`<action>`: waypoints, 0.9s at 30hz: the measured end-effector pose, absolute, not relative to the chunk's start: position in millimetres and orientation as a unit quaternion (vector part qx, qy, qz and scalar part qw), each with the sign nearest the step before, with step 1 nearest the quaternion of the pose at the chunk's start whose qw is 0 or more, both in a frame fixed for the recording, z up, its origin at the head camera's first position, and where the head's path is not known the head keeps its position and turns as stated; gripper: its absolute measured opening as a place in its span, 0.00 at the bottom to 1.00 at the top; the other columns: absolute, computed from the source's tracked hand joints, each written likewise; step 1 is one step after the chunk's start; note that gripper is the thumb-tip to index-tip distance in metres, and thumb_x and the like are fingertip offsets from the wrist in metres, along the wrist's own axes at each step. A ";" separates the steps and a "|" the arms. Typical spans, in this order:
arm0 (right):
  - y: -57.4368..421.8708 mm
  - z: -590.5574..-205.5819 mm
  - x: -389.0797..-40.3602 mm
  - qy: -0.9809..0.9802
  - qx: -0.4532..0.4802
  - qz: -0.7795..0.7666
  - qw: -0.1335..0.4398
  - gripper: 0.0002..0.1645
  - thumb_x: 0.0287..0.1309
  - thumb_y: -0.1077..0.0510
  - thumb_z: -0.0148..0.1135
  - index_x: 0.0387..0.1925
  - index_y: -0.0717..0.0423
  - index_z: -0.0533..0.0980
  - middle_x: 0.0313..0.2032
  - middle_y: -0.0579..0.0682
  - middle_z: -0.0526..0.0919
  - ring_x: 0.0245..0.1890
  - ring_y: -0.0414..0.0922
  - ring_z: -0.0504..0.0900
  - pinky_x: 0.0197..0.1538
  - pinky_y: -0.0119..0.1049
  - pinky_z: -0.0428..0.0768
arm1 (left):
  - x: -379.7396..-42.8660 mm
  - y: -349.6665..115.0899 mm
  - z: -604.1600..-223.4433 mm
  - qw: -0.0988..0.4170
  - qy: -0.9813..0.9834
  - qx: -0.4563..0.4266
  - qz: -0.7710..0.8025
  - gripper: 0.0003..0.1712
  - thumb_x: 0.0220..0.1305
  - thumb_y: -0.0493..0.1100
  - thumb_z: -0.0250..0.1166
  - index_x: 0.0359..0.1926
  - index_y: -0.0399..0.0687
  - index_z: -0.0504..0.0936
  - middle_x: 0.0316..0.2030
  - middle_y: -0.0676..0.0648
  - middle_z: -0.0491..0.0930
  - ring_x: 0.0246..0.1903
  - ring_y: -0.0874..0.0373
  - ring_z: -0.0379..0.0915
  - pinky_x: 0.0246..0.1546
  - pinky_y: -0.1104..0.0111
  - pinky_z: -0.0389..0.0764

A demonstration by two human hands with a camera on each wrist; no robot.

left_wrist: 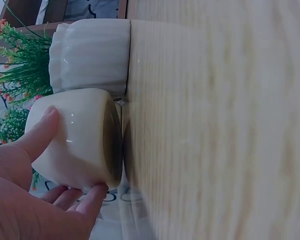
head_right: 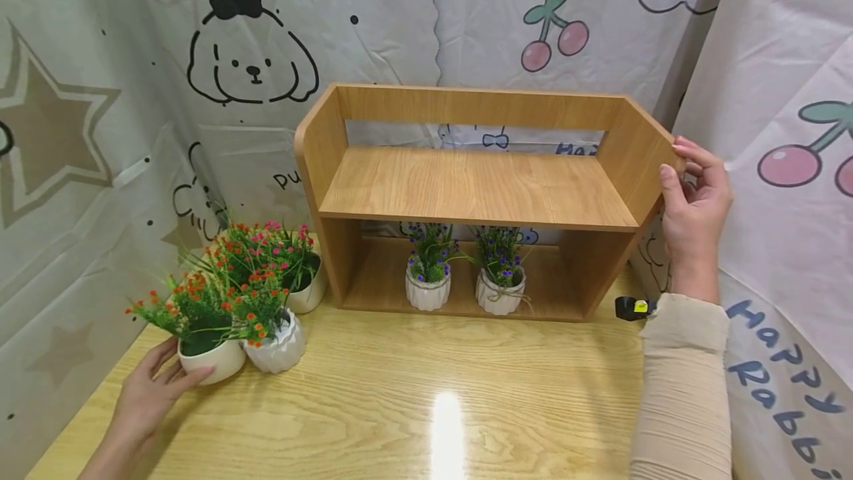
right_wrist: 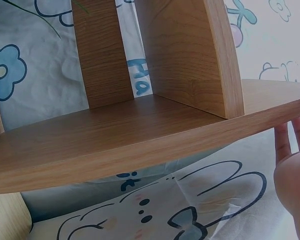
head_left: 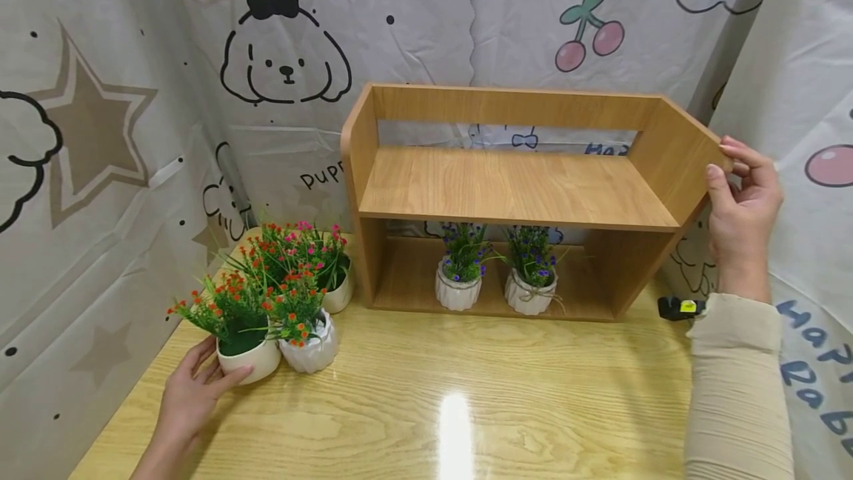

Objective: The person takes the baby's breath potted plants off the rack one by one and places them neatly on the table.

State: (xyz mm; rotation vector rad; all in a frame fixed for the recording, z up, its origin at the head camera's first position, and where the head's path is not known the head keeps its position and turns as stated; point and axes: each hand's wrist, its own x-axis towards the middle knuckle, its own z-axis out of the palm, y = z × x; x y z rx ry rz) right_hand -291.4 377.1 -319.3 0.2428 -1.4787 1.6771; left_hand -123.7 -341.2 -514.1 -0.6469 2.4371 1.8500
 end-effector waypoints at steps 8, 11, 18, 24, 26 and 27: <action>377.3 -319.6 -291.6 -0.586 0.102 0.680 0.428 0.18 0.64 0.73 0.63 0.55 0.63 0.81 0.62 0.54 0.80 0.55 0.44 0.78 0.57 0.31 0.75 | -124.0 -343.6 -513.6 0.013 0.771 -0.213 0.600 0.64 0.61 0.42 0.78 0.84 0.46 0.42 0.83 0.42 0.41 0.79 0.38 0.47 0.42 0.93 0.72; 377.0 -319.6 -291.0 -0.591 0.099 0.675 0.430 0.18 0.65 0.72 0.63 0.55 0.63 0.81 0.62 0.54 0.80 0.55 0.43 0.78 0.57 0.31 0.75 | -123.7 -342.8 -514.4 0.010 0.767 -0.220 0.603 0.64 0.59 0.40 0.79 0.84 0.44 0.44 0.83 0.40 0.43 0.79 0.37 0.49 0.41 0.92 0.74; 376.1 -318.8 -290.3 -0.597 0.093 0.671 0.429 0.18 0.65 0.72 0.63 0.56 0.62 0.81 0.62 0.53 0.80 0.56 0.43 0.77 0.56 0.31 0.75 | -122.1 -342.1 -515.8 0.003 0.761 -0.228 0.607 0.64 0.57 0.37 0.80 0.83 0.41 0.46 0.82 0.37 0.45 0.78 0.36 0.50 0.40 0.91 0.75; 376.9 -318.9 -289.9 -0.603 0.087 0.667 0.429 0.18 0.66 0.71 0.63 0.56 0.61 0.81 0.63 0.52 0.79 0.57 0.43 0.77 0.58 0.31 0.75 | -121.4 -342.3 -516.6 0.004 0.765 -0.227 0.602 0.62 0.57 0.36 0.79 0.82 0.39 0.47 0.82 0.37 0.45 0.77 0.36 0.52 0.39 0.91 0.75; 376.9 -319.3 -290.3 -0.602 0.089 0.667 0.430 0.18 0.66 0.71 0.63 0.56 0.61 0.81 0.63 0.53 0.79 0.56 0.43 0.77 0.57 0.31 0.75 | -121.5 -342.6 -517.1 0.006 0.766 -0.226 0.601 0.62 0.58 0.36 0.79 0.82 0.39 0.47 0.82 0.37 0.46 0.76 0.41 0.57 0.40 0.91 0.75; 377.0 -319.4 -290.2 -0.604 0.087 0.666 0.430 0.18 0.66 0.71 0.62 0.56 0.61 0.81 0.63 0.52 0.79 0.56 0.43 0.77 0.57 0.31 0.75 | -121.5 -342.4 -516.9 0.008 0.767 -0.226 0.600 0.61 0.58 0.36 0.78 0.82 0.39 0.47 0.82 0.38 0.46 0.76 0.42 0.57 0.41 0.91 0.75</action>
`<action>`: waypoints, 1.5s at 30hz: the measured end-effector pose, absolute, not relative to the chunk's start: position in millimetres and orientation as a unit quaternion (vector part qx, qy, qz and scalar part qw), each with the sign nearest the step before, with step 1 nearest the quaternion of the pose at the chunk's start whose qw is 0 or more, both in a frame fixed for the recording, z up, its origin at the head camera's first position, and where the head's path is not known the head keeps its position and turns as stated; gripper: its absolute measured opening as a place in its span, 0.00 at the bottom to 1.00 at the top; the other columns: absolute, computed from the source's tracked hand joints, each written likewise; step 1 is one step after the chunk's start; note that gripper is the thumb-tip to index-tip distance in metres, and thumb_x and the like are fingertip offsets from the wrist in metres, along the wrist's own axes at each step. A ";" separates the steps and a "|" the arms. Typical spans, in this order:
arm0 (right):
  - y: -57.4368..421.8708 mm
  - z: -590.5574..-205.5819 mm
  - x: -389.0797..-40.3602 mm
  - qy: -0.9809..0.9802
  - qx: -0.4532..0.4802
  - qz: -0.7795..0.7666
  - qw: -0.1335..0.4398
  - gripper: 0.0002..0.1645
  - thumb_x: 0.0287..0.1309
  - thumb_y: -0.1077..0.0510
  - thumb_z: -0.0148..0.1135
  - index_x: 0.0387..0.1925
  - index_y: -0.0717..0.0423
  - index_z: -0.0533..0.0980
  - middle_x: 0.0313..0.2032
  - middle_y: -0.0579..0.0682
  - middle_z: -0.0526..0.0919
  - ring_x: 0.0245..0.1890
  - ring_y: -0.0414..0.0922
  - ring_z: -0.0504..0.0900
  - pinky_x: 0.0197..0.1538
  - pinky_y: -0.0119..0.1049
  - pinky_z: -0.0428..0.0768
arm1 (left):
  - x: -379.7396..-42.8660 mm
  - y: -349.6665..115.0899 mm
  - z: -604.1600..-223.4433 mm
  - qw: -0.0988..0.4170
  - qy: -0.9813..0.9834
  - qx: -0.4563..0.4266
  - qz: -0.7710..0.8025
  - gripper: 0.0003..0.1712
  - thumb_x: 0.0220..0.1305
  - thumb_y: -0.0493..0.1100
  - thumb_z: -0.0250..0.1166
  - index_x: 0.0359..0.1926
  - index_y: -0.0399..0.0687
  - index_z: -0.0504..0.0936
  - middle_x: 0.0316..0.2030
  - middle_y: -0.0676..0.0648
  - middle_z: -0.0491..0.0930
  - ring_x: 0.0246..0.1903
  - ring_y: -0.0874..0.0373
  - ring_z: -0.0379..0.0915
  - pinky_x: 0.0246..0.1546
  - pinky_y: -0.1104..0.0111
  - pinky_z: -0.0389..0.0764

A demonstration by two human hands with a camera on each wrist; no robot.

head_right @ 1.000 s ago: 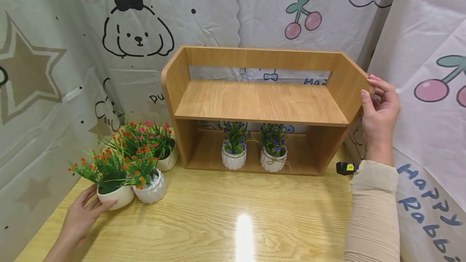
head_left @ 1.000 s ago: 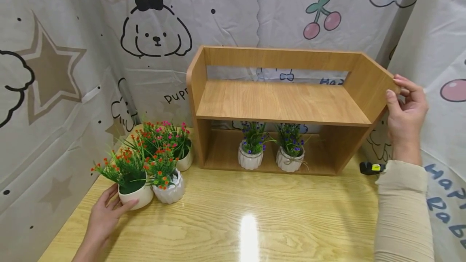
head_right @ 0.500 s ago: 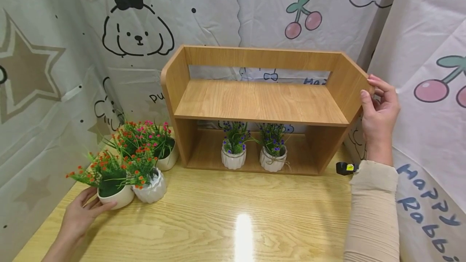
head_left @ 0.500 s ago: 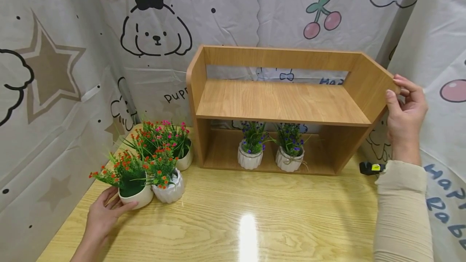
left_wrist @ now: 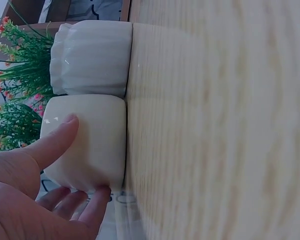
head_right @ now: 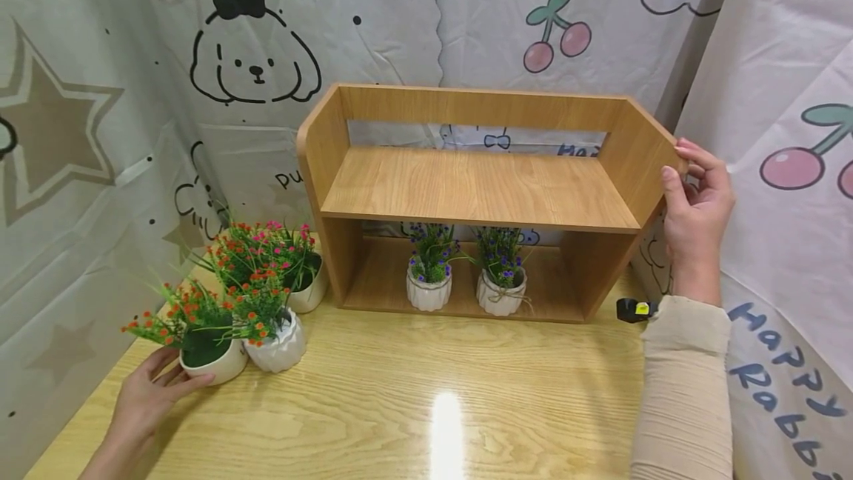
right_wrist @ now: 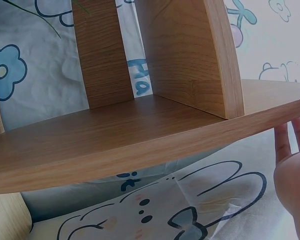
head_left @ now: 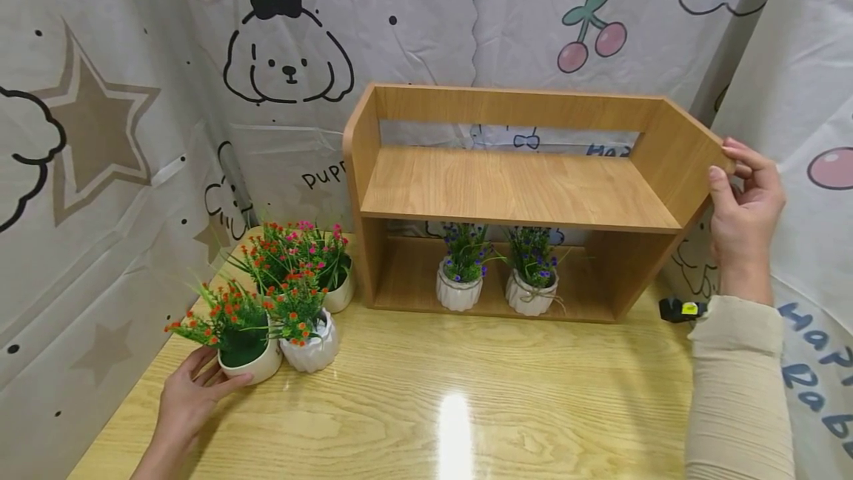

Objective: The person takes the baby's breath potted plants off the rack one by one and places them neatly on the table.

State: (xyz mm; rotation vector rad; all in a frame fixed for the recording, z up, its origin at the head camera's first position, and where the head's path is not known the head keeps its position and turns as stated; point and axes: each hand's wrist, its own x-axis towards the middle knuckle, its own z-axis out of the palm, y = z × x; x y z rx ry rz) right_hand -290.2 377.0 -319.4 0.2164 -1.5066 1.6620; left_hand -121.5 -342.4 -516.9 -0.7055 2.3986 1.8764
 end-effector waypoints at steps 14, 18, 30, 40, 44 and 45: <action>376.4 -318.5 -288.0 -0.609 0.076 0.666 0.423 0.18 0.67 0.71 0.62 0.56 0.59 0.81 0.64 0.51 0.79 0.58 0.42 0.77 0.60 0.31 0.75 | -120.4 -343.1 -519.0 0.014 0.768 -0.226 0.599 0.61 0.58 0.36 0.79 0.82 0.40 0.48 0.82 0.37 0.47 0.77 0.41 0.54 0.42 0.90 0.76; 375.8 -319.0 -287.9 -0.615 0.073 0.662 0.422 0.18 0.67 0.71 0.62 0.56 0.59 0.81 0.64 0.51 0.79 0.58 0.42 0.76 0.59 0.31 0.74 | -118.3 -342.8 -518.2 0.008 0.771 -0.220 0.597 0.62 0.57 0.36 0.79 0.82 0.40 0.47 0.81 0.36 0.47 0.77 0.36 0.53 0.41 0.90 0.75; 376.6 -319.1 -288.3 -0.605 0.078 0.664 0.433 0.18 0.66 0.72 0.62 0.56 0.60 0.81 0.63 0.52 0.79 0.58 0.43 0.77 0.60 0.32 0.75 | -93.9 -345.5 -467.6 -0.133 0.838 -0.134 0.511 0.74 0.57 0.38 0.79 0.83 0.69 0.30 0.84 0.45 0.39 0.81 0.43 0.45 0.63 0.93 0.59; 377.7 -318.2 -287.6 -0.610 0.078 0.660 0.432 0.18 0.66 0.71 0.62 0.57 0.60 0.81 0.64 0.52 0.79 0.59 0.43 0.77 0.64 0.32 0.75 | -92.2 -270.9 -389.9 -0.269 0.843 -0.068 0.460 0.76 0.43 0.34 0.86 0.81 0.79 0.47 0.80 0.66 0.51 0.80 0.56 0.49 0.81 0.63 0.52; 375.6 -316.7 -287.0 -0.612 0.075 0.664 0.423 0.18 0.67 0.71 0.62 0.57 0.59 0.81 0.64 0.51 0.79 0.59 0.43 0.76 0.64 0.32 0.75 | -106.0 -226.4 -389.0 -0.257 0.844 0.022 0.470 0.75 0.42 0.36 0.87 0.81 0.77 0.50 0.81 0.64 0.52 0.79 0.52 0.49 0.79 0.42 0.52; 375.1 -316.4 -286.9 -0.612 0.074 0.665 0.421 0.19 0.67 0.71 0.62 0.57 0.59 0.81 0.64 0.51 0.79 0.59 0.42 0.76 0.64 0.32 0.75 | -111.0 -215.1 -391.7 -0.250 0.843 0.044 0.474 0.74 0.42 0.37 0.87 0.82 0.77 0.50 0.81 0.63 0.52 0.79 0.52 0.49 0.78 0.41 0.53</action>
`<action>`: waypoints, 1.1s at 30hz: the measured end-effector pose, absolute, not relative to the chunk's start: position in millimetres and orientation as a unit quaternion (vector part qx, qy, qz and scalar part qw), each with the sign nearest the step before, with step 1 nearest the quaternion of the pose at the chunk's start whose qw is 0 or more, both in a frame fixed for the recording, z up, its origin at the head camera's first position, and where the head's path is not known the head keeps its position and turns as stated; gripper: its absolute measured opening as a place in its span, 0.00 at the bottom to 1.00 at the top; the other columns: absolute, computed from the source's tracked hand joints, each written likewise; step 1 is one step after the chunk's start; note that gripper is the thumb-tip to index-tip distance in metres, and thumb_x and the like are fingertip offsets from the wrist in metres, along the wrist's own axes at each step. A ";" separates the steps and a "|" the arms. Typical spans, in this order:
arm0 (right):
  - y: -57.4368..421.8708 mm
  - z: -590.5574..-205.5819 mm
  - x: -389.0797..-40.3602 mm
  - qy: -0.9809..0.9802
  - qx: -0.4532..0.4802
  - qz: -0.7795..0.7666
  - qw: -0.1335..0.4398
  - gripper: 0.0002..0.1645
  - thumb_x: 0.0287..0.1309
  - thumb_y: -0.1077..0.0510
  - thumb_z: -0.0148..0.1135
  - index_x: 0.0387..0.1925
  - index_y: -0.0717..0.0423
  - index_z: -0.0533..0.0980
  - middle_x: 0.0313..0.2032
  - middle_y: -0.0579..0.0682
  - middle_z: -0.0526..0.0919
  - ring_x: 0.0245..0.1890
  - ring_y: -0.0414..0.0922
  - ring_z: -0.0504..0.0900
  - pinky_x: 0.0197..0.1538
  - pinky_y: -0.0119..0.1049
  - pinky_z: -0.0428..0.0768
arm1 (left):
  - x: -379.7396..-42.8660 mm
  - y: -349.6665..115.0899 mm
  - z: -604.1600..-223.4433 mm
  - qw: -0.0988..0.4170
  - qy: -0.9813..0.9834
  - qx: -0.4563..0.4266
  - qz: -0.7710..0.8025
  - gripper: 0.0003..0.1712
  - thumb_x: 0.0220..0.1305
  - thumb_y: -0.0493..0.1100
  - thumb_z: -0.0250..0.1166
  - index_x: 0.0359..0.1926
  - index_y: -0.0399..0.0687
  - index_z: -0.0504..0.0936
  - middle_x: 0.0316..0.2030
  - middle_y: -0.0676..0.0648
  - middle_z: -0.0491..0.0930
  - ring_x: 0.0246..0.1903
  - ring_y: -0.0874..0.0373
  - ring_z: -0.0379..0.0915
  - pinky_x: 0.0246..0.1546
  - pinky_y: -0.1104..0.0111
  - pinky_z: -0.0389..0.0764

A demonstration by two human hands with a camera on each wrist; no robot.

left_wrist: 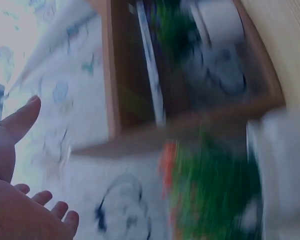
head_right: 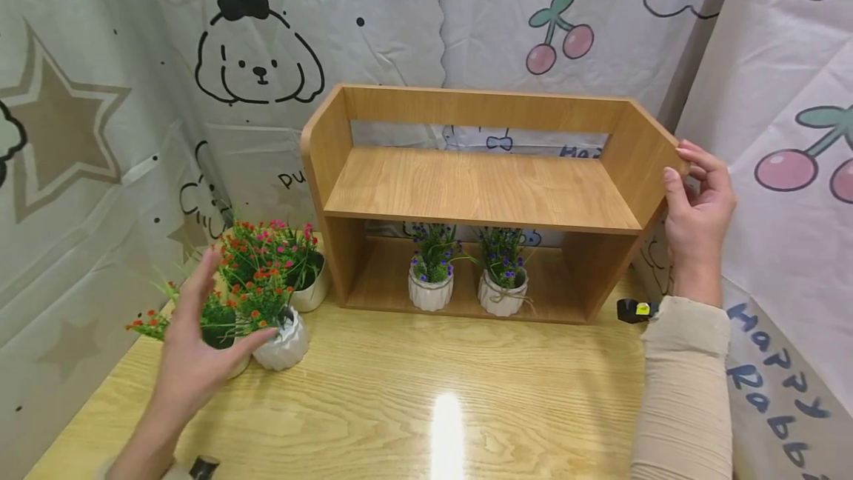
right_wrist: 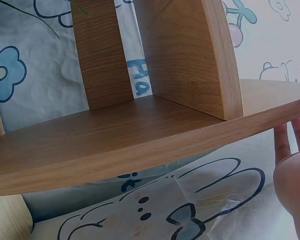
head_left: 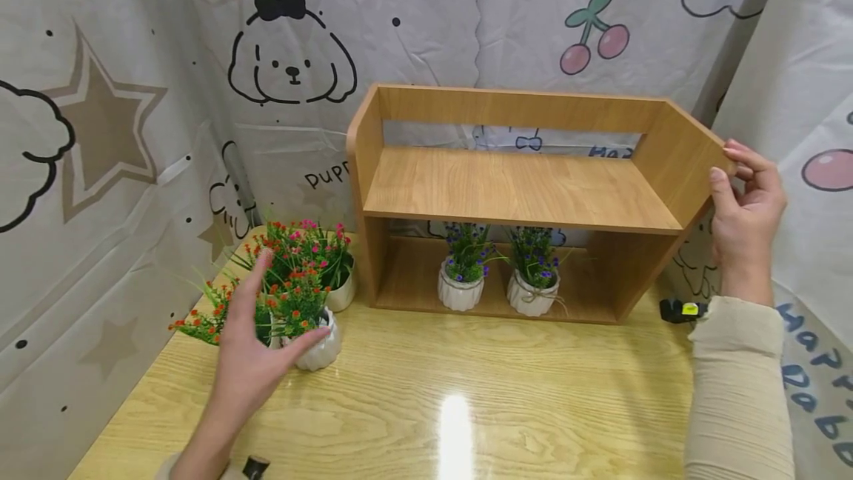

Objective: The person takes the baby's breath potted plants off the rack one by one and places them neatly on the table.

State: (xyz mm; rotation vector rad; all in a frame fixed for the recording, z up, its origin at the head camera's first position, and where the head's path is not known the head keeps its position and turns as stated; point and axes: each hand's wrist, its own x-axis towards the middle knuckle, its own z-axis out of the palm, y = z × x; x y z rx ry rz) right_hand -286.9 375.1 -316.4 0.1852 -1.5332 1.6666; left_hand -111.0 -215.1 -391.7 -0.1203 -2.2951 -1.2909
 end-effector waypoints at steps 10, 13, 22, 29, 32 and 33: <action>370.5 -315.6 -286.4 -0.618 0.067 0.668 0.408 0.19 0.67 0.70 0.63 0.57 0.58 0.81 0.65 0.50 0.78 0.58 0.42 0.76 0.66 0.31 0.75 | -164.5 -117.9 -448.1 0.115 -0.834 -0.152 -0.517 0.65 0.53 0.51 0.83 0.82 0.77 0.49 0.80 0.54 0.55 0.78 0.46 0.54 0.74 0.38 0.63; 369.0 -313.7 -284.8 -0.619 0.065 0.667 0.410 0.19 0.67 0.69 0.63 0.57 0.57 0.80 0.64 0.50 0.78 0.59 0.42 0.76 0.67 0.31 0.75 | -183.4 -99.9 -458.0 0.098 -0.811 -0.159 -0.555 0.64 0.55 0.47 0.82 0.82 0.70 0.50 0.80 0.53 0.56 0.78 0.48 0.55 0.77 0.47 0.62; 375.1 -314.3 -287.8 -0.615 0.073 0.665 0.418 0.19 0.67 0.70 0.62 0.57 0.59 0.80 0.64 0.51 0.78 0.59 0.43 0.76 0.69 0.33 0.75 | -241.3 -74.9 -487.6 0.016 -0.756 -0.078 -0.650 0.60 0.59 0.40 0.79 0.82 0.48 0.51 0.80 0.39 0.54 0.79 0.38 0.51 0.79 0.45 0.57; 376.3 -315.3 -289.3 -0.612 0.075 0.663 0.424 0.18 0.66 0.71 0.62 0.56 0.59 0.81 0.64 0.51 0.79 0.57 0.42 0.76 0.63 0.32 0.75 | -271.8 -58.5 -510.3 -0.026 -0.739 -0.021 -0.673 0.63 0.56 0.42 0.81 0.82 0.44 0.49 0.80 0.36 0.53 0.78 0.34 0.49 0.76 0.41 0.60; 375.6 -315.4 -290.1 -0.603 0.082 0.669 0.427 0.18 0.65 0.72 0.62 0.55 0.60 0.81 0.63 0.52 0.79 0.56 0.42 0.77 0.58 0.31 0.75 | -279.0 -50.5 -516.1 -0.035 -0.742 -0.027 -0.669 0.65 0.54 0.41 0.82 0.82 0.41 0.48 0.79 0.34 0.55 0.78 0.35 0.51 0.77 0.42 0.58; 375.5 -315.4 -290.1 -0.600 0.083 0.672 0.427 0.18 0.65 0.72 0.62 0.55 0.61 0.81 0.63 0.52 0.79 0.56 0.42 0.77 0.57 0.31 0.75 | -280.7 -48.1 -517.6 -0.039 -0.741 -0.031 -0.669 0.65 0.53 0.41 0.82 0.82 0.42 0.49 0.79 0.35 0.55 0.78 0.35 0.51 0.78 0.43 0.57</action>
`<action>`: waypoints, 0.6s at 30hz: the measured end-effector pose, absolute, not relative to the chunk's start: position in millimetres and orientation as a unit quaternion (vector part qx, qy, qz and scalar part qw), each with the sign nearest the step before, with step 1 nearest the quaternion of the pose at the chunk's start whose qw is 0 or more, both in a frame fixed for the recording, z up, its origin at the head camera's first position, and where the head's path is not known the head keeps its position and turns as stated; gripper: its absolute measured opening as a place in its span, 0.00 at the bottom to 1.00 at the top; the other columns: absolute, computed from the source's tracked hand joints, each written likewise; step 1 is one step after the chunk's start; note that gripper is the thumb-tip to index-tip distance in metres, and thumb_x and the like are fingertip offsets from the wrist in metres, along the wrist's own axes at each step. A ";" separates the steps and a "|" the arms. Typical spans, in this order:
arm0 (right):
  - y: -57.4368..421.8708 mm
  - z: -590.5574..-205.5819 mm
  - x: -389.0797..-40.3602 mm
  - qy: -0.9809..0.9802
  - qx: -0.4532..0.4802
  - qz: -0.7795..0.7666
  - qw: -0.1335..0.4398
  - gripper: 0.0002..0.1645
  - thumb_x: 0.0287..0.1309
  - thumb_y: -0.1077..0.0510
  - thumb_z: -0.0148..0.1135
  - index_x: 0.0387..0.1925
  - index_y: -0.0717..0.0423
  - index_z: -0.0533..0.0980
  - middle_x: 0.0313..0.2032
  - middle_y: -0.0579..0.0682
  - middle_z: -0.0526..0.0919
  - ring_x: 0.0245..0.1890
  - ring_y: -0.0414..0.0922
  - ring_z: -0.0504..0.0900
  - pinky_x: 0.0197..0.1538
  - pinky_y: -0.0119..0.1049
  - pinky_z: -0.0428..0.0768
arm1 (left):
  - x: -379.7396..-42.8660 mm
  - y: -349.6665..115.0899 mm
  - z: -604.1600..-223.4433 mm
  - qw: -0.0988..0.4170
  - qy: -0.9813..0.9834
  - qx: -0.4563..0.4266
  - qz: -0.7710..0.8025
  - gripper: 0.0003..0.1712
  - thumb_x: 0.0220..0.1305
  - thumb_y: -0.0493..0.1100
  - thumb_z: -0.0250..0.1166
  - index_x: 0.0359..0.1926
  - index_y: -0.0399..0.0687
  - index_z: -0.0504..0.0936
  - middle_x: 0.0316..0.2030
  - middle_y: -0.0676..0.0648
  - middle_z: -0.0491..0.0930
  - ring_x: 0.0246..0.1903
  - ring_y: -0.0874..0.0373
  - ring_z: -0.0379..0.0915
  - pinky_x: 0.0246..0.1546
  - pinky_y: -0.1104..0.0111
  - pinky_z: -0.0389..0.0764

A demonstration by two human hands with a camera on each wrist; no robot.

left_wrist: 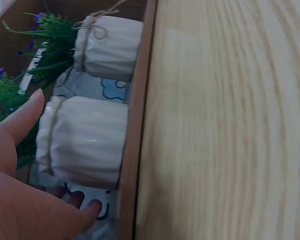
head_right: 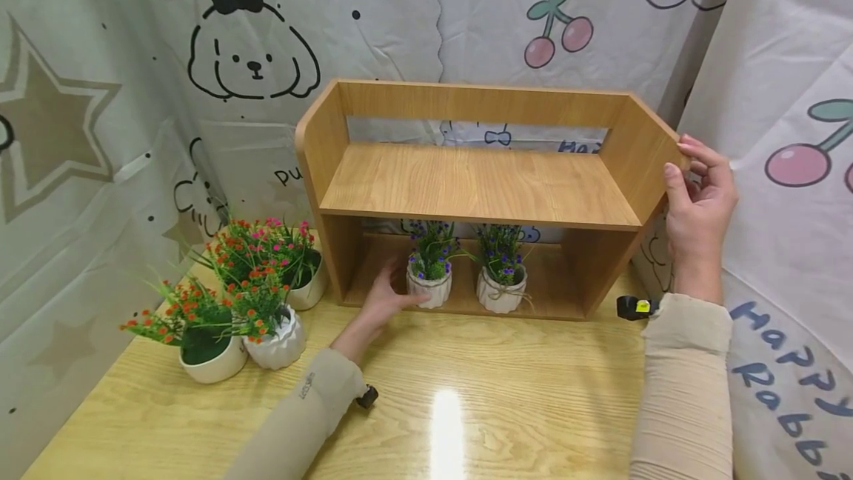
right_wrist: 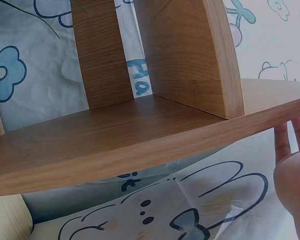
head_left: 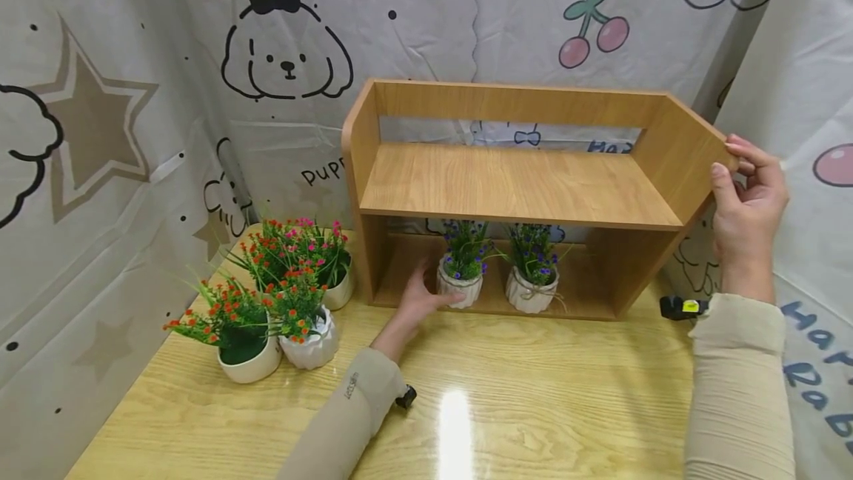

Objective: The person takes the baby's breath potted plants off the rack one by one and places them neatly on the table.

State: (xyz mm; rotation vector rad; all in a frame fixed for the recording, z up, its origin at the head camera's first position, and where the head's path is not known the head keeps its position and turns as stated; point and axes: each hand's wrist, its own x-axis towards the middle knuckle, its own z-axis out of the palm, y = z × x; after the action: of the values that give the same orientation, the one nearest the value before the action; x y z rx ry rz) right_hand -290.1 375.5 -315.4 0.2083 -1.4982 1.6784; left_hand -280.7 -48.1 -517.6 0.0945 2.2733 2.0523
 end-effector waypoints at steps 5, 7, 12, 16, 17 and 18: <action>375.8 -315.9 -290.3 -0.591 0.090 0.678 0.427 0.18 0.65 0.72 0.63 0.55 0.62 0.81 0.63 0.54 0.79 0.55 0.43 0.77 0.55 0.30 0.75 | -285.3 -38.3 -520.5 0.037 0.733 0.062 0.677 0.63 0.52 0.36 0.82 0.82 0.46 0.52 0.77 0.37 0.60 0.77 0.38 0.55 0.79 0.46 0.57; 376.3 -316.1 -290.1 -0.590 0.088 0.680 0.426 0.18 0.65 0.72 0.63 0.55 0.62 0.81 0.63 0.54 0.79 0.55 0.43 0.77 0.55 0.30 0.75 | -286.9 -35.2 -519.9 0.026 0.734 0.069 0.675 0.63 0.51 0.34 0.82 0.81 0.46 0.53 0.76 0.37 0.62 0.76 0.38 0.57 0.78 0.46 0.58; 377.8 -316.4 -289.2 -0.597 0.082 0.676 0.424 0.18 0.66 0.72 0.62 0.55 0.60 0.81 0.64 0.52 0.78 0.56 0.43 0.76 0.57 0.30 0.75 | -291.8 -27.7 -520.1 0.008 0.737 0.068 0.673 0.61 0.49 0.32 0.81 0.80 0.44 0.55 0.74 0.36 0.65 0.74 0.39 0.60 0.78 0.48 0.60; 377.6 -316.7 -290.3 -0.596 0.086 0.677 0.423 0.18 0.65 0.72 0.62 0.55 0.61 0.81 0.64 0.53 0.79 0.55 0.43 0.77 0.56 0.29 0.76 | -296.9 -23.0 -525.4 -0.005 0.740 0.072 0.669 0.60 0.48 0.30 0.81 0.79 0.43 0.57 0.73 0.36 0.66 0.74 0.39 0.61 0.78 0.48 0.60; 377.5 -316.8 -290.5 -0.594 0.087 0.679 0.422 0.18 0.65 0.72 0.62 0.55 0.61 0.81 0.64 0.53 0.79 0.55 0.43 0.77 0.56 0.29 0.76 | -298.3 -22.1 -527.1 -0.009 0.740 0.074 0.668 0.60 0.48 0.29 0.81 0.78 0.42 0.57 0.73 0.36 0.66 0.74 0.39 0.61 0.78 0.48 0.59; 377.4 -316.9 -290.6 -0.593 0.087 0.680 0.422 0.18 0.65 0.72 0.63 0.55 0.61 0.81 0.64 0.53 0.79 0.55 0.43 0.77 0.56 0.29 0.76 | -299.7 -21.4 -528.7 -0.014 0.743 0.076 0.665 0.60 0.48 0.29 0.80 0.78 0.41 0.57 0.72 0.35 0.66 0.73 0.39 0.61 0.78 0.48 0.60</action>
State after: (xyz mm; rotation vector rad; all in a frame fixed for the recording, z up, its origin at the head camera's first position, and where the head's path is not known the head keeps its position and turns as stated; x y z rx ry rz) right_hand -290.6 377.4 -316.9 0.2174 -1.4858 1.7031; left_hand -299.7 -21.4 -528.7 0.2416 2.3545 2.1079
